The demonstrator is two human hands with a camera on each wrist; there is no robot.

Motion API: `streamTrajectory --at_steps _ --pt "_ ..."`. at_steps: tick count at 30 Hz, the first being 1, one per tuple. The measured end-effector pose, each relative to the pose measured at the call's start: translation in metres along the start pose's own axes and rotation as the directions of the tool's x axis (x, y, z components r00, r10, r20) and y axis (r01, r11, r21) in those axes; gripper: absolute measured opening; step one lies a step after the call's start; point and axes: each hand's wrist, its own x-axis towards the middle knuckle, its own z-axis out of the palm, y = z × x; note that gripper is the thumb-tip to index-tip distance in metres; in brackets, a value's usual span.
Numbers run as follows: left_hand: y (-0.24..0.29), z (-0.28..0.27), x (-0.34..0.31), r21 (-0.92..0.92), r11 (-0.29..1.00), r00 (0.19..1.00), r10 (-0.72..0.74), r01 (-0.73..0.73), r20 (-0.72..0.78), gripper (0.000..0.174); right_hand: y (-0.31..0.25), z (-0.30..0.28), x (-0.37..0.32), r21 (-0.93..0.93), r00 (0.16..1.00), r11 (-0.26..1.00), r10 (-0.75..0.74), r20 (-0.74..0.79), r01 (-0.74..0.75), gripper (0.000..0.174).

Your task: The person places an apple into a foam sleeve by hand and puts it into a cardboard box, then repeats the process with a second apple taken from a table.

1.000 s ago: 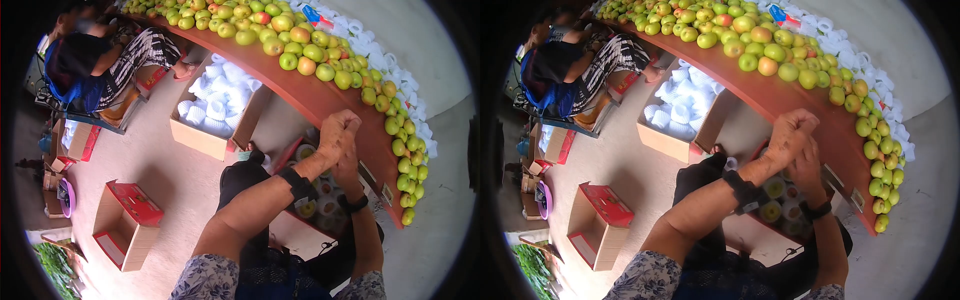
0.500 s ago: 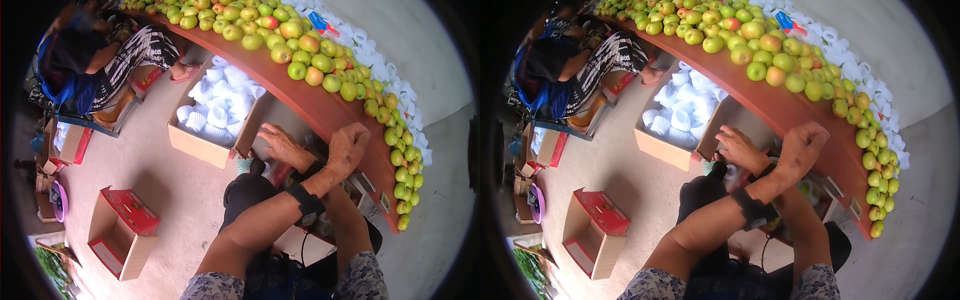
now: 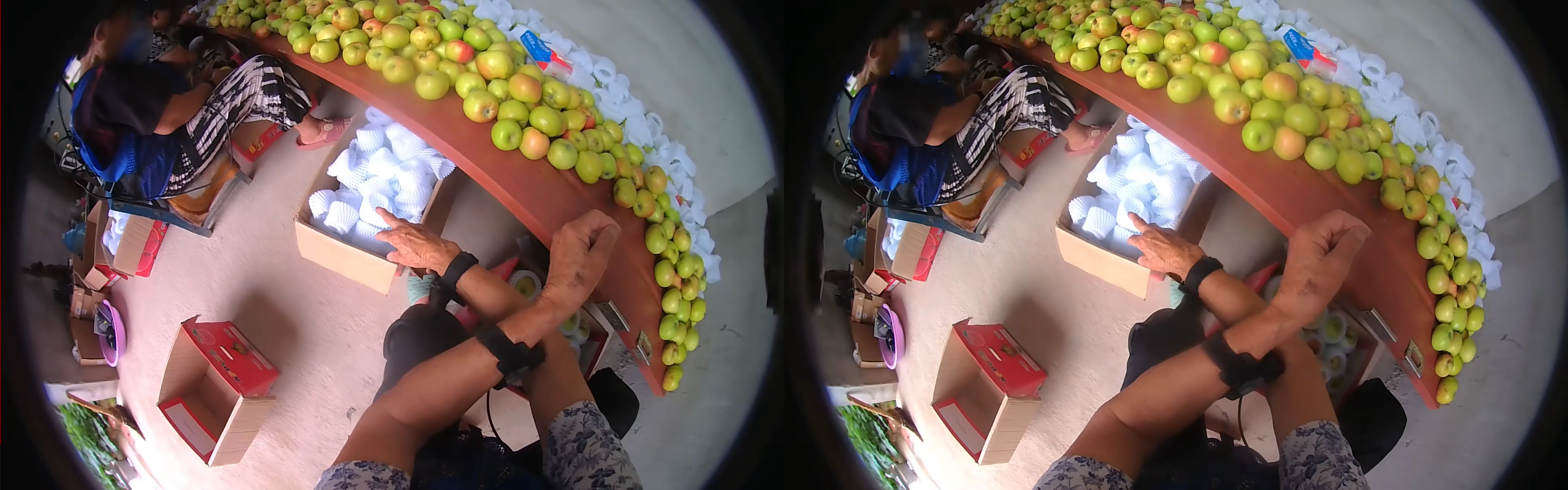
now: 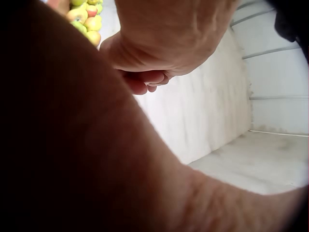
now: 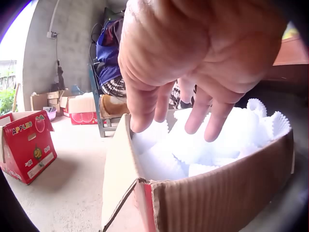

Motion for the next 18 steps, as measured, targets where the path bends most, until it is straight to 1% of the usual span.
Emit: streamTrajectory --at_steps 1,3,5,6,7,9,10,11,12,13,14,16,17,18 --pt "0.005 -0.005 0.002 0.005 1.0 1.0 0.005 -0.005 -0.001 0.013 0.003 0.005 0.004 0.046 1.0 0.999 0.014 0.015 -0.014 0.032" --pt "0.015 -0.014 0.005 0.018 1.0 0.999 -0.019 0.02 -0.048 0.013 0.01 0.01 0.009 0.037 1.0 0.999 -0.006 0.002 0.006 0.03" --pt "0.019 -0.022 0.007 0.022 1.0 0.997 -0.014 0.015 -0.07 0.012 0.013 0.013 0.013 0.021 0.992 0.998 0.064 0.111 -0.067 0.034" --pt "0.02 -0.024 0.008 0.021 1.0 0.996 -0.014 0.016 -0.094 0.012 0.018 0.02 0.014 0.012 0.988 0.997 0.079 0.135 -0.081 0.042" --pt "0.019 -0.026 0.01 0.028 1.0 0.996 -0.006 0.008 -0.091 0.012 0.024 0.028 0.016 0.009 0.989 0.997 0.072 0.127 -0.074 0.042" --pt "0.015 -0.028 0.011 0.004 1.0 0.997 0.005 -0.005 -0.081 0.014 0.035 0.044 0.015 0.007 0.998 0.999 0.044 0.046 -0.045 0.05" --pt "0.015 -0.029 0.01 0.007 1.0 0.997 0.008 -0.008 -0.081 0.014 0.042 0.056 0.013 0.069 0.998 0.996 0.064 -0.008 -0.063 0.055" --pt "0.015 -0.029 0.009 0.012 1.0 0.996 0.001 0.0 -0.084 0.014 0.049 0.067 0.013 0.067 0.998 0.996 0.062 -0.009 -0.061 0.055" --pt "0.015 -0.028 0.01 0.015 1.0 0.996 -0.005 0.006 -0.087 0.014 0.051 0.072 0.013 0.179 0.984 0.983 -0.009 -0.18 0.042 0.052" --pt "0.016 -0.028 0.01 0.013 1.0 0.996 -0.002 0.003 -0.088 0.014 0.054 0.075 0.013 0.27 0.935 0.95 -0.058 -0.351 0.16 0.05" --pt "0.017 -0.028 0.009 0.001 1.0 0.996 -0.016 0.016 -0.086 0.013 0.06 0.076 0.013 0.267 0.935 0.95 -0.058 -0.349 0.159 0.05" --pt "0.018 -0.028 0.01 -0.017 1.0 0.997 -0.023 0.022 -0.078 0.012 0.026 0.021 0.006 0.485 0.955 0.874 0.115 -0.275 0.035 0.044" --pt "0.018 -0.028 0.01 -0.02 1.0 0.996 -0.023 0.021 -0.081 0.012 0.017 0.007 -0.001 0.478 0.954 0.878 0.117 -0.277 0.031 0.044" --pt "0.018 -0.028 0.009 -0.024 0.999 0.997 -0.024 0.022 -0.08 0.011 0.016 0.0 -0.01 0.672 0.93 0.74 0.23 -0.286 0.024 0.041"
